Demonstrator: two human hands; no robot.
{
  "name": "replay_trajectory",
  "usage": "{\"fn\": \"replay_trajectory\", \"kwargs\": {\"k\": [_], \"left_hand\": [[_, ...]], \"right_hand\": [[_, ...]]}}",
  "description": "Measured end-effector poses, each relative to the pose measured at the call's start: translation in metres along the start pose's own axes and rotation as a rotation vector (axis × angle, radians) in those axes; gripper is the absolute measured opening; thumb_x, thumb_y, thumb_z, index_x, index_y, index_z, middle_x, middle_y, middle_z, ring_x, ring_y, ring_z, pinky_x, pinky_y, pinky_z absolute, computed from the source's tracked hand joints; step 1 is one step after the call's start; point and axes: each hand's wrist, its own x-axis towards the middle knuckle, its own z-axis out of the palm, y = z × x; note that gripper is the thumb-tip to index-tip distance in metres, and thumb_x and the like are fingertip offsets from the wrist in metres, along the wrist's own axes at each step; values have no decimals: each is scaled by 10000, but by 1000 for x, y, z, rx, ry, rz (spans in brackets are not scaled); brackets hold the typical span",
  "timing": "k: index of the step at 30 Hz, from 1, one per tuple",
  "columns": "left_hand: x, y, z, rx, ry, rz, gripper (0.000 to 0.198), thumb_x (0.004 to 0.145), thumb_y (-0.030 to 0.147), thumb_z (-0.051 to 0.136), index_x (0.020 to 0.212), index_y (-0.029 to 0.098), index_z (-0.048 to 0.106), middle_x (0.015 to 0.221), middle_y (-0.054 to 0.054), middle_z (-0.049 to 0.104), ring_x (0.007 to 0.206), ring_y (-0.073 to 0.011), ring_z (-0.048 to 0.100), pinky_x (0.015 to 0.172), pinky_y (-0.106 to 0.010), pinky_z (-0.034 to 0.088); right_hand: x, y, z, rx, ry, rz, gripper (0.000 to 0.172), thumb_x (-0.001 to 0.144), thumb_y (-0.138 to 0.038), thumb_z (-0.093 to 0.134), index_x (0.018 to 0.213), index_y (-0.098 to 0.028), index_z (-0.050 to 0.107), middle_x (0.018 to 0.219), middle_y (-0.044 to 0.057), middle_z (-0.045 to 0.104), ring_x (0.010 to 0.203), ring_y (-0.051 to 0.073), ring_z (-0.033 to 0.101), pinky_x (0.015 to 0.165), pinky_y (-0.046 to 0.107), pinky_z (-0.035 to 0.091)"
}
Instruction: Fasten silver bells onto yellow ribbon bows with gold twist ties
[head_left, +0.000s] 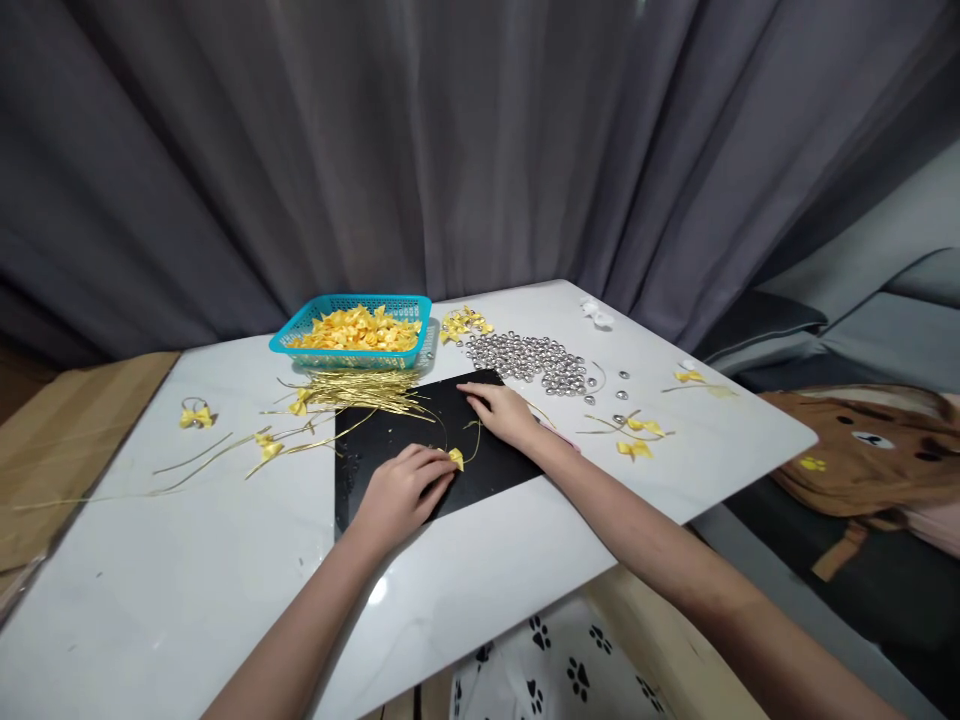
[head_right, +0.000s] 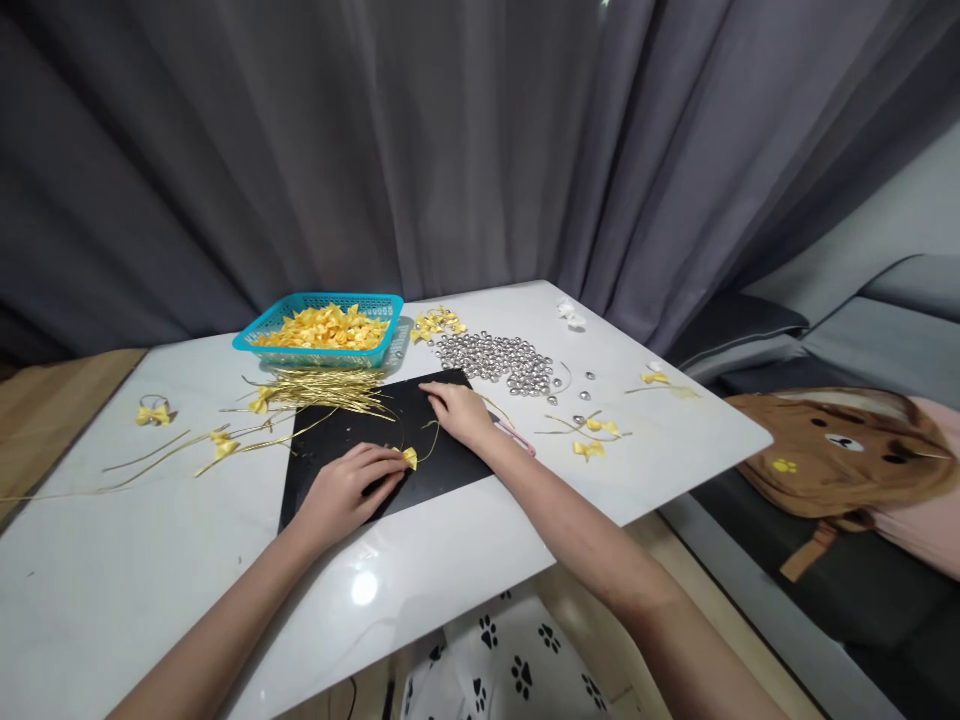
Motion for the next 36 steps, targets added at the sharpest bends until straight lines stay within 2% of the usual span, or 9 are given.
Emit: {"fn": "replay_trajectory", "kwargs": {"k": [4,7,10,15,17,20,25,30,36], "left_hand": [[-2,-3,1,61,-43,38,246,874,220,482,1012,218,685,1027,-65,710,881,-218,618,715,-334,523],[-3,-5,2,12,-6,3,246,870,178,472,1000,208,679,1018,-67,713,854,-201,628,712,-320,525],[-1,-5,1,-19,26,-45,194,856,177,489,919,199,670,972,-62,713,842,-189,631,723,-303,515],[1,-4,-3,-79,175,-193,136,851,198,485,886,180,615,913,-67,664,824,-171,615,724,-277,488],[2,-5,-3,-109,244,-266,137,856,192,466,853,177,602,875,-59,650,784,-159,608,672,-257,477],[2,-9,-3,-138,323,-337,136,853,191,461,825,173,592,855,-55,641,766,-156,602,618,-242,458],[3,-11,-3,-152,336,-413,142,846,215,467,816,172,598,860,-55,640,759,-164,607,618,-257,449],[5,-11,-4,-166,349,-480,148,834,230,473,795,172,603,847,-54,639,731,-165,598,603,-262,441],[5,-14,-5,-223,372,-562,153,819,241,480,790,171,613,831,-48,633,690,-156,572,560,-249,425]], "right_hand": [[10,-12,1,-14,16,-32,325,917,-195,406,1175,-190,602,1187,42,628,1095,157,575,936,262,427],[30,-30,11,-31,-38,-99,281,904,-245,449,1121,-209,624,1133,34,644,1046,167,592,886,262,448],[55,-47,25,-61,-71,-139,336,886,-313,481,1182,-180,568,1158,82,605,1034,210,588,830,298,466],[85,-67,45,-118,-106,-202,446,840,-408,529,1219,-174,494,1166,115,556,936,238,609,741,328,478],[89,-70,51,-141,-106,-213,415,853,-388,512,1196,-155,490,1153,126,556,909,240,612,722,336,476],[91,-73,57,-163,-115,-237,283,894,-318,450,1102,-148,539,1119,123,574,889,233,616,713,331,466],[90,-75,52,-171,-125,-294,269,935,-254,349,1026,-155,582,1059,117,623,911,230,612,722,311,434],[91,-77,38,-134,-100,-294,261,924,-260,386,1104,-174,555,980,93,670,860,221,623,697,293,405],[97,-80,25,-54,-55,-270,213,916,-261,427,986,-181,612,892,58,677,819,186,612,661,253,374]]}}
